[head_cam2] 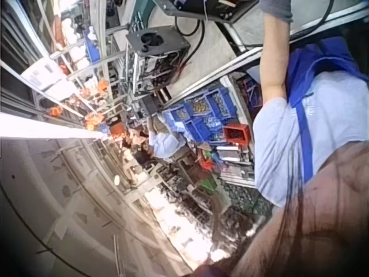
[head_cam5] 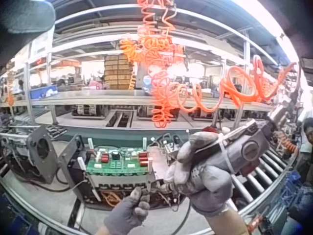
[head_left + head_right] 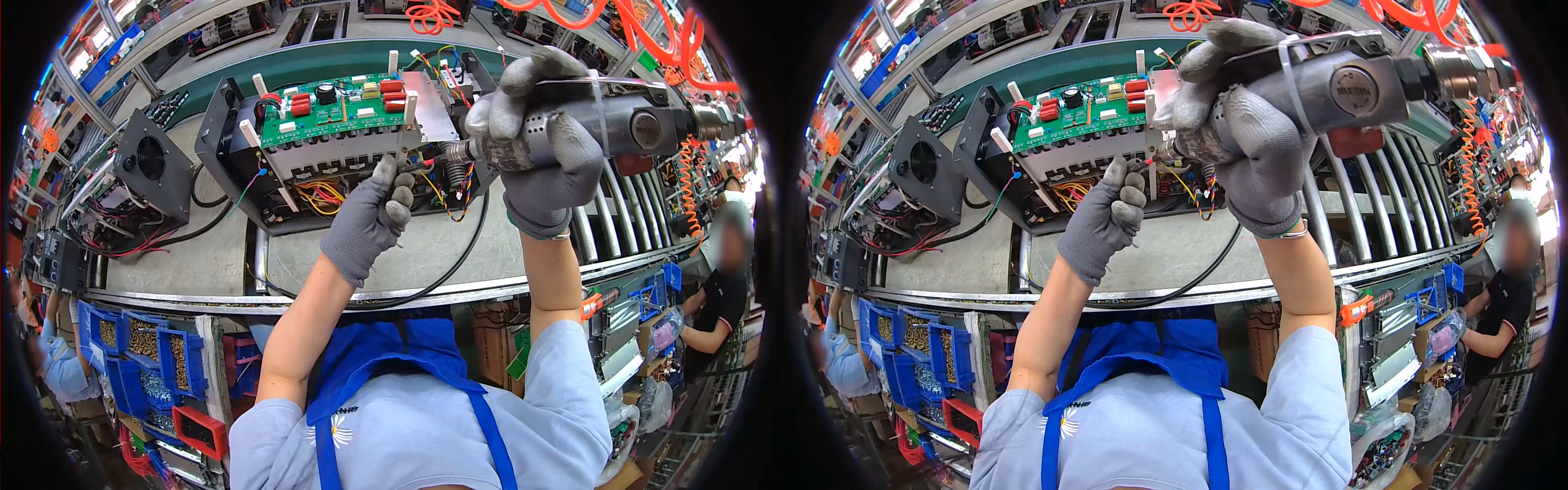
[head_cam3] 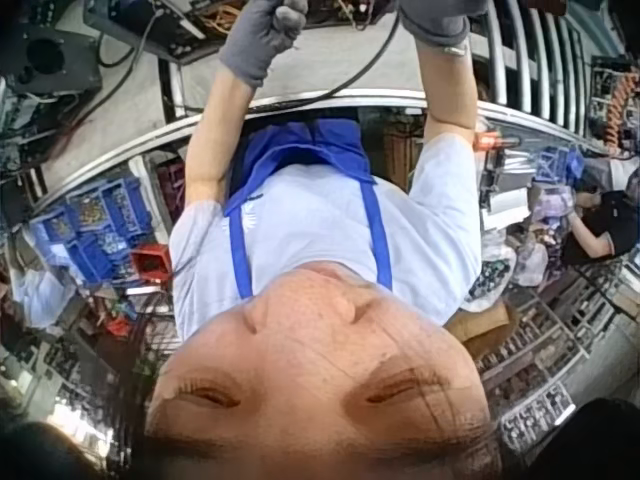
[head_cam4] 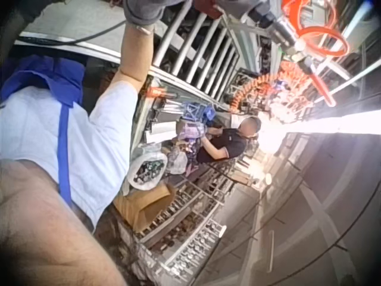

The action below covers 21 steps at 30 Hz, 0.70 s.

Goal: The recorder assembles a power supply unit on an assembly line, mounting PCBs and metal components using screwdrivers.

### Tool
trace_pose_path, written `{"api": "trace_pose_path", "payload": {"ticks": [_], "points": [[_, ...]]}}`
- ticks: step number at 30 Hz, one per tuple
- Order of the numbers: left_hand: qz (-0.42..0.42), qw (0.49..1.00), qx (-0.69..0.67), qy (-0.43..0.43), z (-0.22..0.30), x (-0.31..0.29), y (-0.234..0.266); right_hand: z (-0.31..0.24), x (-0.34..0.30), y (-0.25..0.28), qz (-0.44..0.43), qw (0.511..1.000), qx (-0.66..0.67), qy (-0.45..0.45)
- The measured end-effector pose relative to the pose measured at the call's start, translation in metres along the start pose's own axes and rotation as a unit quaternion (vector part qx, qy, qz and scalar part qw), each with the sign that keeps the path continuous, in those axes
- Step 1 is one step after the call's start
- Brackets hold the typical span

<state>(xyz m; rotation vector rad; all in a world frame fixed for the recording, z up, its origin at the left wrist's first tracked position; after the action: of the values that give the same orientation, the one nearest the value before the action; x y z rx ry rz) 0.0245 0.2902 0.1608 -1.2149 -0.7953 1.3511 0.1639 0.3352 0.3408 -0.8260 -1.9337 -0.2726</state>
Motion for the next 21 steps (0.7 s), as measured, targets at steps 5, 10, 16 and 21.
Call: {"api": "trace_pose_path", "payload": {"ticks": [5,10,16,21], "points": [[-0.021,0.999,-0.025,0.008,-0.003,0.007,-0.004,-0.002,0.002,-0.003,-0.006,0.993,0.114,0.013],[-0.027,0.997,0.053,0.044,-0.007,0.026,-0.013,0.008,0.015,0.012,0.027,0.998,0.051,0.031],[-0.012,0.997,0.081,-0.013,-0.016,-0.003,0.017,0.052,0.061,0.027,0.093,0.991,-0.086,-0.047],[0.022,0.992,0.120,0.013,-0.026,-0.022,0.066,0.124,0.094,0.069,0.168,0.960,-0.212,-0.072]]}}
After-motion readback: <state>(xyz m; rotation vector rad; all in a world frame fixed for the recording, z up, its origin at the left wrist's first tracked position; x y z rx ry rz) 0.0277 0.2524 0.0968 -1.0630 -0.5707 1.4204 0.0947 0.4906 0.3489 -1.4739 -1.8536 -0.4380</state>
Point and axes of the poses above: each hand's wrist, its own x-axis towards the middle knuckle, its own y-axis out of the back of the hand, z = x × y, the point moved 6 cm from there along x, towards the middle knuckle
